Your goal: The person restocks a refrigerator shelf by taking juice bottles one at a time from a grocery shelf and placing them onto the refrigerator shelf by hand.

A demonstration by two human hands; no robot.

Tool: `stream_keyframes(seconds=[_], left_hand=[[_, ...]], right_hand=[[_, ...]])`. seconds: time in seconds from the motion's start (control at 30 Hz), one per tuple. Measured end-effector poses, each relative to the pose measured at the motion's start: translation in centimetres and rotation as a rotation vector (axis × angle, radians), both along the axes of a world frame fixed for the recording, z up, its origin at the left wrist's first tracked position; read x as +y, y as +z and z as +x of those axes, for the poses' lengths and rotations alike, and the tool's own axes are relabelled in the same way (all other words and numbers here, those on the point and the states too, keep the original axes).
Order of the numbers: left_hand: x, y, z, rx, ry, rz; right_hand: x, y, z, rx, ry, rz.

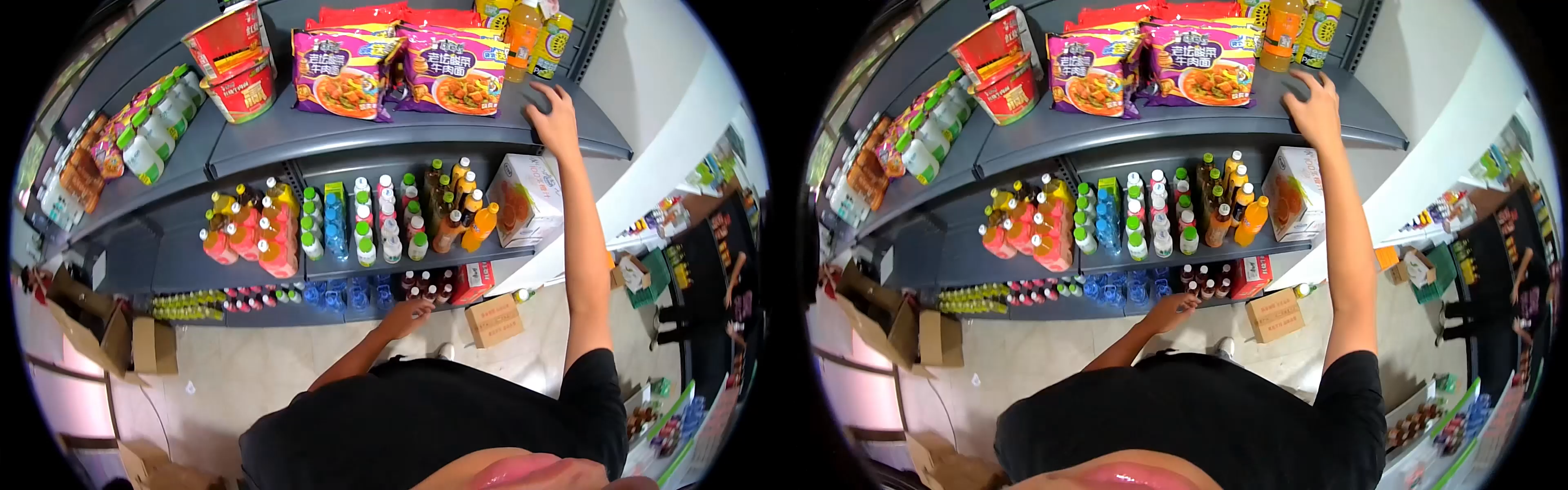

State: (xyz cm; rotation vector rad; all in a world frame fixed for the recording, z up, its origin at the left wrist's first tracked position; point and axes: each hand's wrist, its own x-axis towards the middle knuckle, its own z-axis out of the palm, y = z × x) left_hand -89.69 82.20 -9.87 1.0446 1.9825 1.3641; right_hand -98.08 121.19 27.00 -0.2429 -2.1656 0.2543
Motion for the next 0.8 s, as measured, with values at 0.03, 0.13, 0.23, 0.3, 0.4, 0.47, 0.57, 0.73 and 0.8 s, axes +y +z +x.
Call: stream_keyframes(seconds=[0.03, 0.13, 0.23, 0.3, 0.4, 0.47, 0.57, 0.73, 0.8], left_hand=[[1.2, -0.3, 0.6, -0.002, 0.017, 0.038], [4.2, 0.4, 2.9, 0.017, 0.047, 0.079], [7.7, 2.6, 3.2, 0.033, 0.03, 0.072], [9.5, 4.9, 2.8, 0.058, 0.076, 0.175], [11.7, 10.0, 2.1, 0.129, 0.169, 0.169], [13.0, 13.3, 1.1, 0.227, 0.186, 0.248], [15.3, 19.3, -0.4, 0.42, 0.161, 0.33], [19.9, 31.5, -2.3, 0.744, 0.147, 0.512], [22.8, 35.4, -3.4, 0.918, 0.192, 0.63]], right_hand=[[1.6, 1.0, -1.8, -0.1, -0.017, 0.032], [3.8, 3.3, -5.8, -0.262, 0.089, 0.039], [5.5, 4.0, -9.4, -0.442, 0.184, -0.05], [5.8, 4.0, -11.3, -0.522, 0.167, -0.028], [5.6, 3.9, -11.6, -0.478, 0.169, -0.04], [6.4, 3.2, -11.6, -0.453, 0.206, -0.022], [5.3, 3.4, -7.7, -0.423, 0.203, -0.03], [5.9, 1.4, -2.2, -0.205, 0.325, 0.005], [6.5, 1.0, -0.9, -0.111, 0.448, 0.016]])
